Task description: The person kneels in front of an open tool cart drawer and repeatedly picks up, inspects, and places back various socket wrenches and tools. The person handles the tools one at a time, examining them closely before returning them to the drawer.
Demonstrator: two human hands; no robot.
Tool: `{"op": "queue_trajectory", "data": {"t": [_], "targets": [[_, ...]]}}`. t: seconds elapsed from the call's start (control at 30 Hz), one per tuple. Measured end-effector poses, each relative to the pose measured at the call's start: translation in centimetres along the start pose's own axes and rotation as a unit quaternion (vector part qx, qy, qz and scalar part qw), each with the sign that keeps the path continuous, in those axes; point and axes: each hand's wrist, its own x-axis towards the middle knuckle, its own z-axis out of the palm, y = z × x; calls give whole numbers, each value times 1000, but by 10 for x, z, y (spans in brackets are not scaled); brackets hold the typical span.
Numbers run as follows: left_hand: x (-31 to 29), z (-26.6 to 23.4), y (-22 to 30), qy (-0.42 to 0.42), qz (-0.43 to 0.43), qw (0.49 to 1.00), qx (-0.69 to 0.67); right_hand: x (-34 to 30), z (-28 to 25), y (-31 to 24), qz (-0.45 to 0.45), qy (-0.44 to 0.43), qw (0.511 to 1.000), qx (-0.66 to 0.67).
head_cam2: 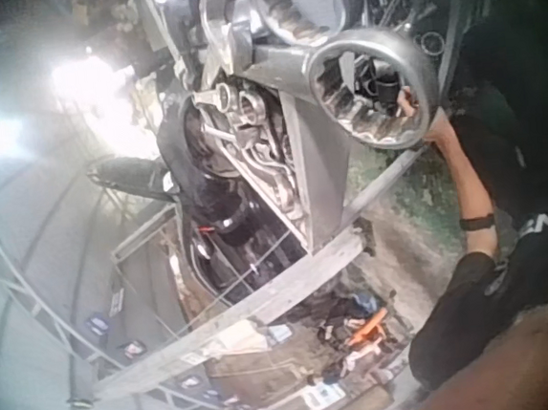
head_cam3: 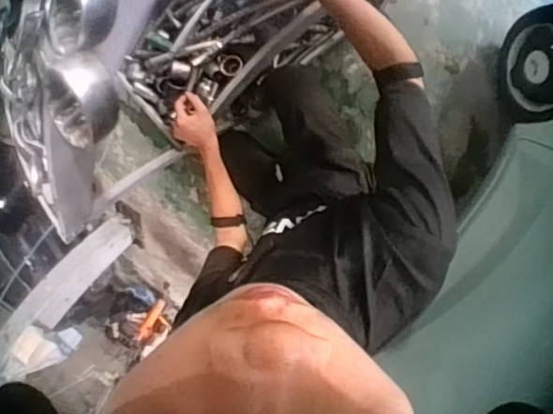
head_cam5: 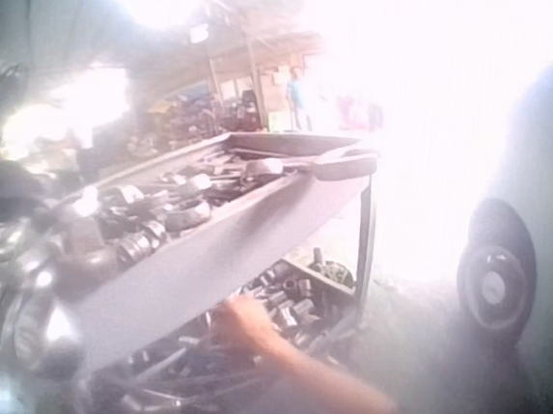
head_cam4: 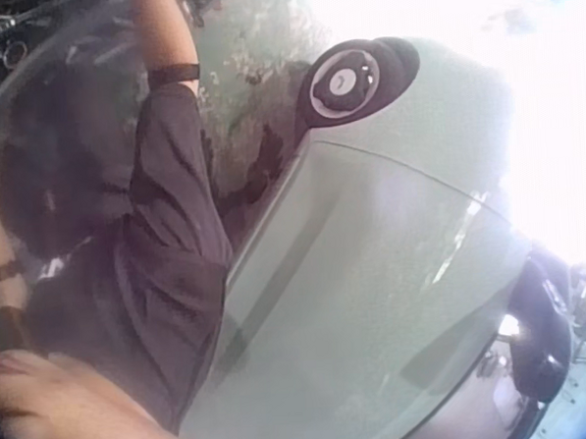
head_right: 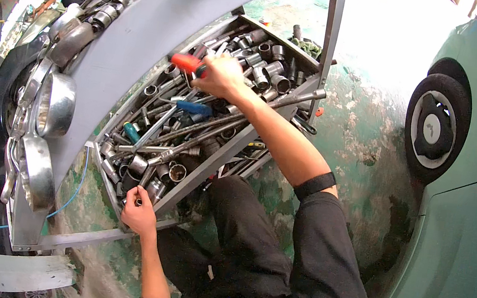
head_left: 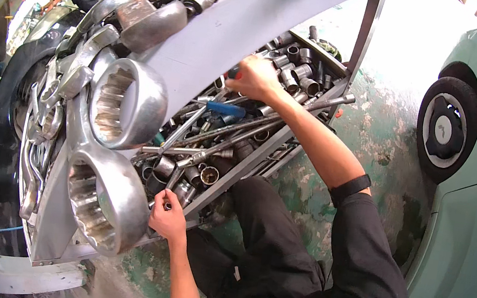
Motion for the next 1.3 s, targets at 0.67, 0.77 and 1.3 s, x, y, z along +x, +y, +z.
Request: {"op": "queue_trajectory", "data": {"t": [0.67,0.77,1.3], "targets": [[2,2,0,35,30,990,-134,-20,-41,138,208,154,965,33],[0,1,1,7,3,1000,1,-19,-35,138,185,83,979,29],[1,-1,-4,42,76,991,-104,-24,-30,122,67,111,991,14]]}}
